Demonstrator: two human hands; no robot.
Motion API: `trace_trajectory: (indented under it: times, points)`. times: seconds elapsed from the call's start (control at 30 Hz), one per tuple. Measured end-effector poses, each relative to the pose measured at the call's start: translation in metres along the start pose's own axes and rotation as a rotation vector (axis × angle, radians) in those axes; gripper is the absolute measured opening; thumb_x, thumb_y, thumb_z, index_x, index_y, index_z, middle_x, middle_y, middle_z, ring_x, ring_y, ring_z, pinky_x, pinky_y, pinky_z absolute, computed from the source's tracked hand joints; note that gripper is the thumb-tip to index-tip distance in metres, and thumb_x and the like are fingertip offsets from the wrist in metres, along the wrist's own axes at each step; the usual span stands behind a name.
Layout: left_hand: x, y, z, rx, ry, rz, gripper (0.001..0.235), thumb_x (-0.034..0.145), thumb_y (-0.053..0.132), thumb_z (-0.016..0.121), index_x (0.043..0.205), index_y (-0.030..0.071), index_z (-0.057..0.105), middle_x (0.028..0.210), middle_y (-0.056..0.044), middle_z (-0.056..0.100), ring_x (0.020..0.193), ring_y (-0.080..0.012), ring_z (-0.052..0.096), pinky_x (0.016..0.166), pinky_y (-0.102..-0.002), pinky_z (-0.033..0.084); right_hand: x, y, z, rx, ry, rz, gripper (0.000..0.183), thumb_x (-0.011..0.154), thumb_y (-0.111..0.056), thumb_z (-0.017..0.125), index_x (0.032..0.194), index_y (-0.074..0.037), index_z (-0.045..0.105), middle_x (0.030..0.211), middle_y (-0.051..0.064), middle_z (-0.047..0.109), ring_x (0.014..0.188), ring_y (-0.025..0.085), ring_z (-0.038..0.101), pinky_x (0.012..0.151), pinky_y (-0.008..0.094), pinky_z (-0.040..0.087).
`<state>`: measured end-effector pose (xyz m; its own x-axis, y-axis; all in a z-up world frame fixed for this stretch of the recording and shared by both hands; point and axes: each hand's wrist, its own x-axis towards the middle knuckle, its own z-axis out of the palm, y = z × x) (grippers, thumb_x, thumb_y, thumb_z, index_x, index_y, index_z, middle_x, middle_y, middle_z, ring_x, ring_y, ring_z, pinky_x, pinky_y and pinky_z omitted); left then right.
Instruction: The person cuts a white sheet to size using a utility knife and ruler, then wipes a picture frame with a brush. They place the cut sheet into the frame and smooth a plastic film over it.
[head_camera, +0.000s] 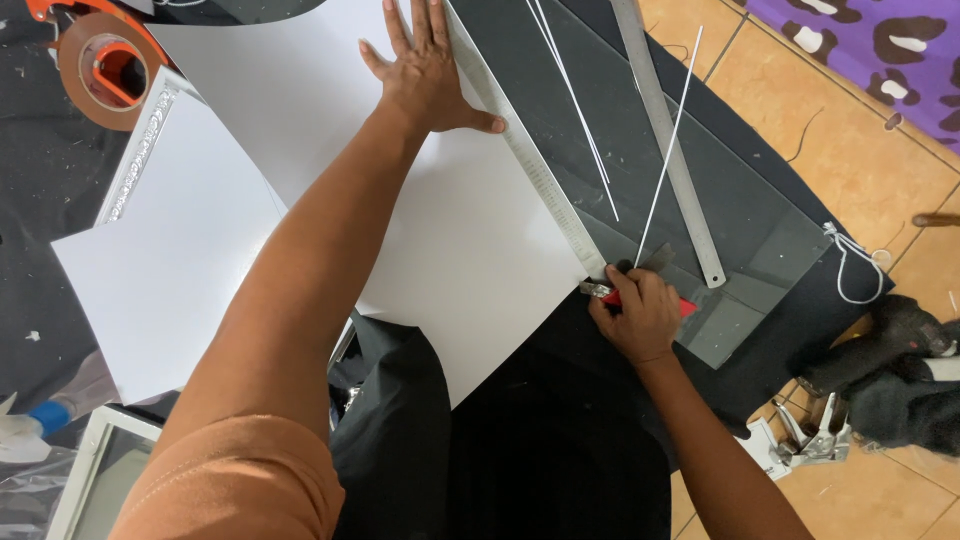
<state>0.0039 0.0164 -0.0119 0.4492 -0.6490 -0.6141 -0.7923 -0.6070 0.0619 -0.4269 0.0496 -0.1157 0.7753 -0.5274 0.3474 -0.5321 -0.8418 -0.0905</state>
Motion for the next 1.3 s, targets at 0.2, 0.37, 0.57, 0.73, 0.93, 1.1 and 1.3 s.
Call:
trace_trajectory:
  times: [0.2,0.37,0.57,0.73,0.93,1.1,1.3]
  points:
    - [0.000,0.000,0.000,-0.010,0.004,-0.005,0.164,0.061,0.094,0.078,0.161,0.008,-0.018,0.174,-0.005,-0.015,0.148,-0.0424,-0.023,0.117,-0.078,0.009,-0.001,0.001,0.001,-0.021,0.001,-0.003,0.038,0.084,-0.037,0.080,0.114,-0.013,0.077,0.095,0.004,0.063,0.078,0.018,0.057,0.059,0.034,0.037]
    - [0.003,0.001,-0.002,0.001,-0.031,-0.015,0.161,0.061,0.093,0.076,0.161,0.007,-0.018,0.174,-0.006,-0.014,0.150,-0.0427,-0.020,0.117,-0.078,0.006,0.001,0.002,0.003,-0.003,0.002,0.011,0.038,0.084,-0.037,0.080,0.114,-0.014,0.077,0.095,0.006,0.063,0.078,0.022,0.058,0.060,0.036,0.037]
    - [0.007,0.006,0.000,0.025,-0.072,0.000,0.156,0.060,0.093,0.070,0.161,0.006,-0.010,0.174,-0.010,-0.003,0.154,-0.0428,-0.009,0.116,-0.079,0.005,-0.007,0.003,0.004,0.033,-0.024,0.048,0.041,0.081,-0.037,0.083,0.115,-0.015,0.077,0.100,0.006,0.064,0.084,0.024,0.064,0.063,0.040,0.041]
    - [0.012,0.001,0.007,0.010,0.001,0.022,0.153,0.057,0.093,0.071,0.162,0.005,0.004,0.170,-0.010,0.015,0.152,-0.0418,0.002,0.113,-0.078,0.008,0.002,0.001,-0.002,0.042,0.034,0.007,0.035,0.083,-0.032,0.082,0.112,-0.014,0.076,0.097,0.006,0.063,0.079,0.022,0.063,0.060,0.037,0.041]
    - [0.019,-0.002,0.014,0.006,0.030,0.040,0.151,0.056,0.094,0.071,0.161,0.003,0.012,0.167,-0.012,0.022,0.150,-0.0430,0.005,0.110,-0.081,0.008,0.003,0.002,-0.002,0.063,0.021,-0.012,0.034,0.088,-0.031,0.079,0.117,-0.015,0.071,0.091,0.005,0.057,0.072,0.020,0.053,0.059,0.036,0.033]
    - [0.016,0.000,0.010,0.012,0.011,0.025,0.151,0.056,0.094,0.070,0.162,0.005,0.008,0.167,-0.010,0.018,0.151,-0.0433,0.004,0.112,-0.080,0.008,0.003,0.004,-0.002,0.064,0.039,-0.039,0.039,0.088,-0.030,0.081,0.123,-0.017,0.069,0.090,0.005,0.056,0.070,0.019,0.051,0.060,0.035,0.032]
    - [0.011,0.003,0.004,0.011,-0.010,0.005,0.153,0.057,0.092,0.073,0.162,0.005,0.002,0.168,-0.010,0.014,0.152,-0.0425,0.001,0.114,-0.079,0.008,0.003,0.003,-0.001,0.087,0.052,-0.029,0.035,0.089,-0.032,0.080,0.119,-0.015,0.071,0.091,0.005,0.055,0.072,0.019,0.052,0.060,0.035,0.034]
